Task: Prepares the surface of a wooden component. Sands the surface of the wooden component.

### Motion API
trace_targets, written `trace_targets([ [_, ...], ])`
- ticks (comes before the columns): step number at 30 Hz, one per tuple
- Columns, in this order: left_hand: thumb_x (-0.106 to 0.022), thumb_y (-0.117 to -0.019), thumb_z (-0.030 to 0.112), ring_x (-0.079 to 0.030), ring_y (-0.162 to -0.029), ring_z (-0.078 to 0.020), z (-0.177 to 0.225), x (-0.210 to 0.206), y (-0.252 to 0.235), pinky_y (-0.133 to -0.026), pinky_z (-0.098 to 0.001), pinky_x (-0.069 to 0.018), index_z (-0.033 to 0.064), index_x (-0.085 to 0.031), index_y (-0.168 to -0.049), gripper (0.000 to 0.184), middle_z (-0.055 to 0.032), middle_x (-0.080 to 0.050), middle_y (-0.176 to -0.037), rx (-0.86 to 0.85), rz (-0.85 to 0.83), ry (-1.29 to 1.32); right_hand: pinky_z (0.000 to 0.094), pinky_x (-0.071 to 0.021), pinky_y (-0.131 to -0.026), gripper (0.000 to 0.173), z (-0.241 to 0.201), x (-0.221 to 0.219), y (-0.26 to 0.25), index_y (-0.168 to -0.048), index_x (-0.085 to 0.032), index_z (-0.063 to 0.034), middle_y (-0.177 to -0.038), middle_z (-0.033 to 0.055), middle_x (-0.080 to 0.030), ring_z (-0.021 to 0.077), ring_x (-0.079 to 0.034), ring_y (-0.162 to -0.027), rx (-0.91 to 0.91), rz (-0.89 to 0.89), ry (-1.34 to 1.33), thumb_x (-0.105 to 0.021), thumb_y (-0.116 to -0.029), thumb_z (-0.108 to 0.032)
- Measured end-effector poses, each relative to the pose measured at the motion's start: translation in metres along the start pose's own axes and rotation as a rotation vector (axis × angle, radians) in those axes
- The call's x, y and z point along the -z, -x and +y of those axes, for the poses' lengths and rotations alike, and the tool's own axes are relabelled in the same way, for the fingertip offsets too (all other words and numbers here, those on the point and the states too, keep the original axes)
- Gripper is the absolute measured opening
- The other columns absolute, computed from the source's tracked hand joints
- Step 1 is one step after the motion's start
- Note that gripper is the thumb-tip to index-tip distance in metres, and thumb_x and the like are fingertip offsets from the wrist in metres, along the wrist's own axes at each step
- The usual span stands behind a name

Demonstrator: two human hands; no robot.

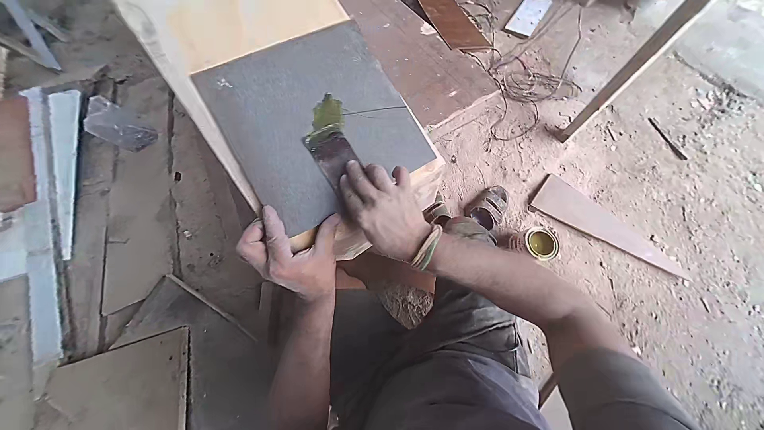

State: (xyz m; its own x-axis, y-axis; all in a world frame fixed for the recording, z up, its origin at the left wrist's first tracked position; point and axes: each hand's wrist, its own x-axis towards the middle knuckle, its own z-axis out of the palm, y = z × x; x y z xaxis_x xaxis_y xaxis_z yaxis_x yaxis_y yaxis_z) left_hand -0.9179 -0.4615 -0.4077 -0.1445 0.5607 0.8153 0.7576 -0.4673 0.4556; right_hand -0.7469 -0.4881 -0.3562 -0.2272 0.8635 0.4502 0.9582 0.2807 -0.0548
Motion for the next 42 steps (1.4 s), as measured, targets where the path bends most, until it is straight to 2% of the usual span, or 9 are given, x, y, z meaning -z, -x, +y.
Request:
trace_targets([
  [5, -0.087, -0.0802, 0.038, -0.056, -0.121, -0.037, 0.01, 0.004, 0.002, -0.107, -0.0373, -0.0454, -0.0133, -0.058, -0.134, 0.08, -0.0365, -0.053, -0.13, 0.025, -0.1, -0.035, 0.0546, -0.0494, -0.092, 0.034, 0.003, 0.015, 0.025, -0.131, -0.07, -0.0193, -0.146, 0.0067, -0.06, 0.0315, -0.057, -0.129, -0.081, 0.166, -0.202, -0.058, -0.1003, -0.028],
  [9, -0.086, -0.0827, 0.035, -0.05, -0.132, -0.0382, 0.011, 0.003, 0.002, -0.114, -0.0369, -0.0411, -0.0168, -0.05, -0.139, 0.085, -0.0388, -0.046, -0.141, 0.131, -0.128, -0.05, 0.0456, -0.0562, -0.081, 0.024, 0.053, -0.018, 0.11, -0.108, -0.076, -0.0041, -0.107, 0.0163, -0.073, 0.03, -0.069, -0.096, -0.287, 0.651, -0.427, -0.065, -0.0874, -0.01],
  [11, -0.087, -0.0819, 0.028, -0.05, -0.132, -0.0363, 0.011, -0.001, 0.002, -0.113, -0.0372, -0.0432, -0.0196, -0.049, -0.138, 0.083, -0.0371, -0.047, -0.14, 0.134, -0.11, -0.009, 0.0393, -0.0618, -0.075, 0.021, 0.096, -0.064, 0.171, -0.108, -0.072, 0.0003, -0.1, 0.0165, -0.07, 0.0258, -0.071, -0.09, -0.67, 0.492, -0.363, -0.062, -0.0909, -0.008],
  [16, -0.081, -0.0864, 0.02, -0.052, -0.132, -0.0345, 0.018, -0.008, 0.003, -0.112, -0.0384, -0.0451, -0.0244, -0.044, -0.136, 0.076, -0.0368, -0.05, -0.138, 0.129, -0.087, 0.017, 0.0648, -0.0548, -0.083, 0.053, 0.166, -0.193, 0.246, -0.125, -0.061, 0.0027, -0.11, 0.0273, -0.069, 0.0461, -0.069, -0.102, -1.396, -0.498, -0.481, -0.055, -0.1034, -0.046],
  [21, -0.068, -0.0926, 0.011, -0.055, -0.131, -0.0323, 0.024, -0.009, 0.005, -0.11, -0.0402, -0.0487, -0.0243, -0.038, -0.139, 0.066, -0.0345, -0.052, -0.137, 0.193, -0.14, 0.076, 0.0587, -0.0564, -0.084, 0.072, 0.201, -0.269, 0.237, -0.126, -0.062, -0.0047, -0.112, 0.0174, -0.073, 0.0362, -0.072, -0.105, -1.619, -0.424, -0.3, -0.045, -0.0981, -0.069],
  [26, -0.057, -0.0959, 0.007, -0.055, -0.131, -0.0299, 0.042, -0.016, 0.006, -0.11, -0.0387, -0.0482, -0.0235, -0.033, -0.142, 0.06, -0.0337, -0.051, -0.138, 0.247, -0.157, 0.061, 0.0582, -0.0554, -0.086, 0.039, 0.216, -0.272, 0.228, -0.11, -0.069, -0.0026, -0.112, 0.0188, -0.072, 0.0366, -0.071, -0.106, -1.478, -0.415, -0.322, -0.044, -0.102, -0.031],
  [32, -0.057, -0.0959, 0.016, -0.048, -0.138, -0.0318, 0.037, -0.016, 0.006, -0.115, -0.0388, -0.0428, -0.0229, -0.033, -0.144, 0.067, -0.0358, -0.045, -0.145, 0.221, -0.143, 0.018, 0.0587, -0.0573, -0.075, 0.033, 0.172, -0.267, 0.237, -0.11, -0.068, -0.0004, -0.116, 0.0207, -0.069, 0.0389, -0.072, -0.095, -1.098, -0.526, -0.453, -0.053, -0.0964, -0.026],
  [37, -0.058, -0.0956, 0.014, -0.049, -0.137, -0.0298, 0.034, -0.016, 0.005, -0.115, -0.0365, -0.0431, -0.0231, -0.035, -0.143, 0.064, -0.0343, -0.046, -0.143, 0.201, -0.137, 0.01, 0.0604, -0.0566, -0.078, 0.071, 0.162, -0.276, 0.222, -0.125, -0.063, -0.0021, -0.124, 0.0228, -0.066, 0.0406, -0.07, -0.099, -1.133, -0.64, -0.479, -0.065, -0.0899, -0.063],
  [42, -0.063, -0.0965, 0.021, -0.05, -0.137, -0.0356, 0.031, -0.007, 0.004, -0.115, -0.0411, -0.0443, -0.0261, -0.033, -0.141, 0.071, -0.0381, -0.046, -0.142, 0.153, -0.198, 0.052, 0.0606, -0.0551, -0.083, 0.031, 0.165, -0.278, 0.222, -0.115, -0.069, -0.0025, -0.114, 0.0197, -0.071, 0.0388, -0.07, -0.102, -1.178, -0.521, -0.563, -0.059, -0.0971, -0.026],
])
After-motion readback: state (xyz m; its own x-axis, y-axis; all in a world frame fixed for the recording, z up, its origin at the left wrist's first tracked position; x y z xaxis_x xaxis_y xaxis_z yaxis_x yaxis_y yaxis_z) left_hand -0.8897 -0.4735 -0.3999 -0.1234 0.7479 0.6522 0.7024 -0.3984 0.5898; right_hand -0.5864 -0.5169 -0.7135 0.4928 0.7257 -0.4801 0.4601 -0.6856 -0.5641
